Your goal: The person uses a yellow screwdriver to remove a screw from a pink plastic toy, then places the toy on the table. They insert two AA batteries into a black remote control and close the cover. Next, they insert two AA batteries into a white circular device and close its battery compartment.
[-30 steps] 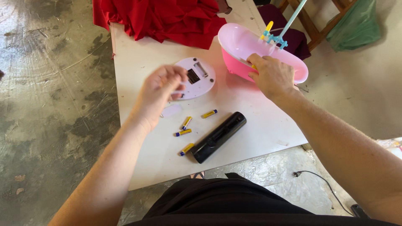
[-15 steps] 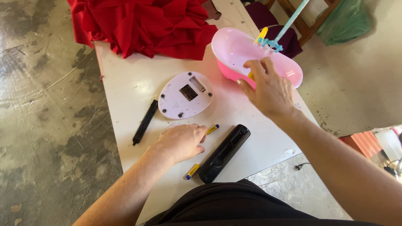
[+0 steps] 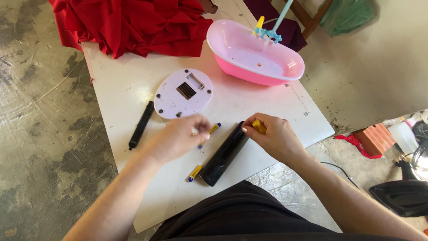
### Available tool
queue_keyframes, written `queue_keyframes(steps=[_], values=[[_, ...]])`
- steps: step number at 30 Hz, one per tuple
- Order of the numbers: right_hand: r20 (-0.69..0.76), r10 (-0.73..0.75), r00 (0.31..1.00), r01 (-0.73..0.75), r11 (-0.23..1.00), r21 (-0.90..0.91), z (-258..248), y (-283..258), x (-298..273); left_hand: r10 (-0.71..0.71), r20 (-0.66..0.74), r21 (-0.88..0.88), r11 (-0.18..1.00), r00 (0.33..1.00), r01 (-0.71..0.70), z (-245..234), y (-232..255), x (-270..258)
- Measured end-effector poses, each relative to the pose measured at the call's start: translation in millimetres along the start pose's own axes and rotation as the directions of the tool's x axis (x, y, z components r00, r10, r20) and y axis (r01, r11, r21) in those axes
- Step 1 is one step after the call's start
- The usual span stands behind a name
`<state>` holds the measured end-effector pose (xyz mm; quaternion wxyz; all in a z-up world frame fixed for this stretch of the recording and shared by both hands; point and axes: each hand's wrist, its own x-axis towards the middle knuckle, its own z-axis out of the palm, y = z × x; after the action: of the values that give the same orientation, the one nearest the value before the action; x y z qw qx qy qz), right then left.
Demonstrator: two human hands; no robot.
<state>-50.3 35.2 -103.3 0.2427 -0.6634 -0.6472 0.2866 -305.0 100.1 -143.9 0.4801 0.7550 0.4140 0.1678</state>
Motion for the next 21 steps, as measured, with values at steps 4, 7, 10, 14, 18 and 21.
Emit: queue_keyframes(steps=[4,7,10,14,18,21], values=[[0.199,0.13,0.971,-0.217,0.827,0.518,-9,-12,-5,0.075,-0.046,-0.545,0.834,0.996,-0.088,-10,28,16],[0.151,0.051,0.987,-0.141,0.719,0.68,-12,-21,-7,0.027,-0.024,-0.585,0.811,0.999,-0.036,-1,47,23],[0.118,0.08,0.99,-0.139,0.718,0.682,-12,-22,-11,0.126,-0.024,-0.62,0.776,0.992,-0.113,11,54,25],[0.175,0.145,0.974,-0.226,0.7,0.678,-14,-9,-26,0.057,-0.045,-0.391,0.918,0.997,-0.07,25,43,18],[0.269,0.202,0.942,-0.336,0.568,0.751,-19,13,-39,0.057,-0.16,0.107,0.993,0.985,-0.04,25,23,4],[0.349,0.239,0.906,-0.422,0.525,0.739,-18,27,-46,-0.092,-0.191,0.235,0.962,0.977,0.136,11,17,-2]])
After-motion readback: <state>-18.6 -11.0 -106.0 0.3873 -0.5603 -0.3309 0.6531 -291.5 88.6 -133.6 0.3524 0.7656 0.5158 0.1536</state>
